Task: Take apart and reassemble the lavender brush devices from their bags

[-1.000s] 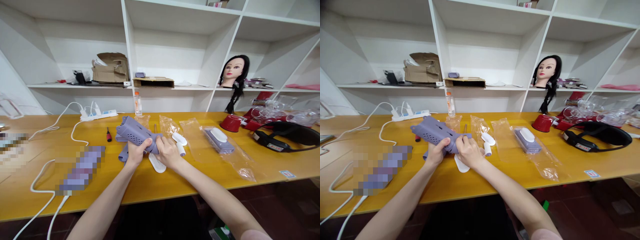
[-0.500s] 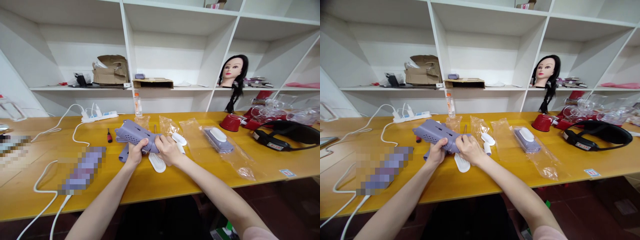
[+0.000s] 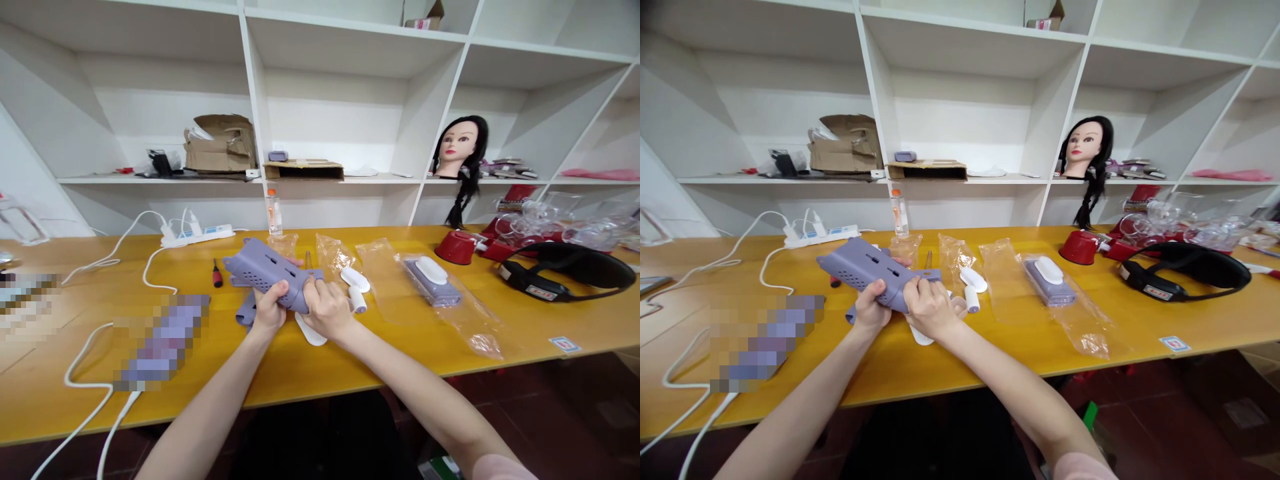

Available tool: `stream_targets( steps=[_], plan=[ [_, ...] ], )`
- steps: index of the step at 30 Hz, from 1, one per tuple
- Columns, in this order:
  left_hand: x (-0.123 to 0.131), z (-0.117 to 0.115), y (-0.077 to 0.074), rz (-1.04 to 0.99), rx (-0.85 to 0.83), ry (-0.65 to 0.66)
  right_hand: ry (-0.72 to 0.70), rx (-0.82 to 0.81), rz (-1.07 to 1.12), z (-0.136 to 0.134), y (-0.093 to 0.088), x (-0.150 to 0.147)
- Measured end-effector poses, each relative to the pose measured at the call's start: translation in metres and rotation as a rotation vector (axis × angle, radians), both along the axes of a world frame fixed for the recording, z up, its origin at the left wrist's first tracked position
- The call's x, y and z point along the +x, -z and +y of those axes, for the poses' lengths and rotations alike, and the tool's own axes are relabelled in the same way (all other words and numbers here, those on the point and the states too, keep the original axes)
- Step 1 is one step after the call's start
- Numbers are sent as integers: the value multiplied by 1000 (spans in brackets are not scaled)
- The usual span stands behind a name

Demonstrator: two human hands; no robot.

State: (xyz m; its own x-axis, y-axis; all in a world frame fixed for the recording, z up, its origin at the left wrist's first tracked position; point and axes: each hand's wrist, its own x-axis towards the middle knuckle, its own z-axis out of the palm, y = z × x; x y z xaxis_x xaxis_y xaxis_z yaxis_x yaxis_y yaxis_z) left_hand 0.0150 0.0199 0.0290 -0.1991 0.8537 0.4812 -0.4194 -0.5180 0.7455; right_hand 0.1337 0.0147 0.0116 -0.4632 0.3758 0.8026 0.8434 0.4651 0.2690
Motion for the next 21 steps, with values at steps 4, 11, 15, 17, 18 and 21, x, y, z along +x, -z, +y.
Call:
stream_targets(
  steps=[4, 11, 15, 17, 18, 21],
  plan=[
    [4, 0, -2, -36, -29, 15, -13, 20, -4, 7, -1, 5],
    [5, 1, 2, -61, -6, 17, -53, 42, -10, 14, -4, 14],
    [4, 1, 6, -79, -13, 56, -58, 56, -8, 12, -4, 16],
    [4, 1, 6, -76, -37, 58, -32, 27, -18, 9, -5, 16],
    [5, 1, 6, -77, -44, 53, -10, 9, -18, 7, -6, 15],
    [6, 0, 4, -97, -58, 25, 48, -41, 3, 4, -10, 12]
  ],
)
